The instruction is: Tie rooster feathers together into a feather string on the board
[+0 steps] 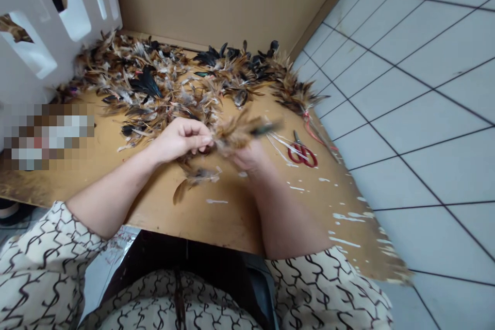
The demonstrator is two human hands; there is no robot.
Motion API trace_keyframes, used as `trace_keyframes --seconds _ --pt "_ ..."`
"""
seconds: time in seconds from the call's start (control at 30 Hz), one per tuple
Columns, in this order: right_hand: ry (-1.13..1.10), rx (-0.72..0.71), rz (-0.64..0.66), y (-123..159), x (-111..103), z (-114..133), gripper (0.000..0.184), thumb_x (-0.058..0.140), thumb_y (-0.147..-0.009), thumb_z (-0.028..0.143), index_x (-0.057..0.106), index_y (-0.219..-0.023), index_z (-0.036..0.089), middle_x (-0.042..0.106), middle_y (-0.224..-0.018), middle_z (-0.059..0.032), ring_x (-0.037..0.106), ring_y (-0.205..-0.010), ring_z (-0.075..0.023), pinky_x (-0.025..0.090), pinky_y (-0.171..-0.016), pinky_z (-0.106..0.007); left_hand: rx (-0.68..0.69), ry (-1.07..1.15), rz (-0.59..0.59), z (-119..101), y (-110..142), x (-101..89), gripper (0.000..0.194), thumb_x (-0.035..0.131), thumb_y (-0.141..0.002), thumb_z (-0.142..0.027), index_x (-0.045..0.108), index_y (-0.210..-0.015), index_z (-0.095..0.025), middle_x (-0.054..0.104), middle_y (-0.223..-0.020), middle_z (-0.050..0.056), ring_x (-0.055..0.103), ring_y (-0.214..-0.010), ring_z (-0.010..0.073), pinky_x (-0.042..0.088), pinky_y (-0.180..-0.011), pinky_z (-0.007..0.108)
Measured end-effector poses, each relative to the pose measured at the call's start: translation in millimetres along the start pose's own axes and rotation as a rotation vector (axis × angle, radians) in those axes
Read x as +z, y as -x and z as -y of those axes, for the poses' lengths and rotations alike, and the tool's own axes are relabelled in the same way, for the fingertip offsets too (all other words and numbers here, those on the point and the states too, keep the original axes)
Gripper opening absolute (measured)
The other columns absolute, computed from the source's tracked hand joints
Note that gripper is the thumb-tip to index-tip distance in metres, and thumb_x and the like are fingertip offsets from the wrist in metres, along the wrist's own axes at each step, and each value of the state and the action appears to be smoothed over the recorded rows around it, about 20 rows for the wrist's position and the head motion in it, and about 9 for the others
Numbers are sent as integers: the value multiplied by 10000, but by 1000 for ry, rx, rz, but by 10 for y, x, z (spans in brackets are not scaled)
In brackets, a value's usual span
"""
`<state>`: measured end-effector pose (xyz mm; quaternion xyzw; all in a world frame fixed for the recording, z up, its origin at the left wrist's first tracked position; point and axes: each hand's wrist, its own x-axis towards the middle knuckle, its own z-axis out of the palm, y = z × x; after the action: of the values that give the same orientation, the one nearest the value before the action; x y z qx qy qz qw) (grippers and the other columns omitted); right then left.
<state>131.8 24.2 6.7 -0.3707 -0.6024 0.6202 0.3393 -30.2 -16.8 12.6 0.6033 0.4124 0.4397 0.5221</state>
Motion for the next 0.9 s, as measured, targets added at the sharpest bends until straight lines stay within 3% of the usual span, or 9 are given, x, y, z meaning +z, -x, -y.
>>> trace_keyframes --seconds 0.07,0.17,0.27,0.37,0.53,0.7,0.8,0.9 --pt "-46 38 -15 -23 107 -80 291 707 -581 388 478 -598 210 351 -490 80 233 -452 -60 189 -451 -223 -26 107 -146 11 -28 11 153 660 -672 -260 605 -578 -153 544 -499 -15 419 -426 76 335 -455 219" --pt "-8 -77 -72 -31 270 -158 194 624 -668 339 496 -627 199 409 -542 57 322 -501 -76 278 -499 -226 -55 75 -346 58 -77 13 202 616 -688 -208 538 -508 -161 496 -458 -32 362 -396 67 296 -436 219" --pt "173 -200 -142 -7 354 -180 137 551 -711 288 497 -626 195 426 -574 46 362 -551 -90 324 -555 -238 -34 -138 -451 112 -94 10 198 573 -694 -170 521 -502 -164 470 -450 -46 367 -426 75 300 -465 223" --pt "357 -279 -184 24 348 -172 135 500 -734 270 492 -622 195 411 -575 42 356 -564 -100 316 -563 -246 38 -429 -474 138 -71 9 153 543 -709 -172 548 -556 -165 521 -509 -34 449 -509 103 343 -531 234" --pt "487 -341 -235 43 287 -155 141 481 -755 266 522 -641 192 468 -586 27 413 -582 -114 349 -586 -251 96 -868 -372 120 -26 1 149 507 -757 -205 617 -663 -171 641 -658 31 566 -635 167 414 -626 280" --pt "707 -378 -220 85 219 -61 157 497 -778 243 573 -650 193 509 -569 18 446 -572 -120 345 -594 -258 142 -1076 -173 133 -35 -19 189 472 -774 -170 644 -695 -166 673 -752 87 624 -740 224 441 -664 317" --pt "704 -349 -145 103 104 49 149 548 -745 221 567 -601 187 501 -541 24 433 -548 -107 333 -573 -253 188 -959 20 141 -42 -29 186 496 -763 -155 627 -630 -166 640 -679 48 596 -681 183 429 -643 291" --pt "408 -181 5 72 -24 101 148 645 -683 283 583 -602 176 515 -525 32 422 -493 -87 329 -512 -236 168 -600 137 108 -32 -30 181 544 -756 -185 609 -589 -157 567 -577 -6 521 -574 116 405 -588 240"
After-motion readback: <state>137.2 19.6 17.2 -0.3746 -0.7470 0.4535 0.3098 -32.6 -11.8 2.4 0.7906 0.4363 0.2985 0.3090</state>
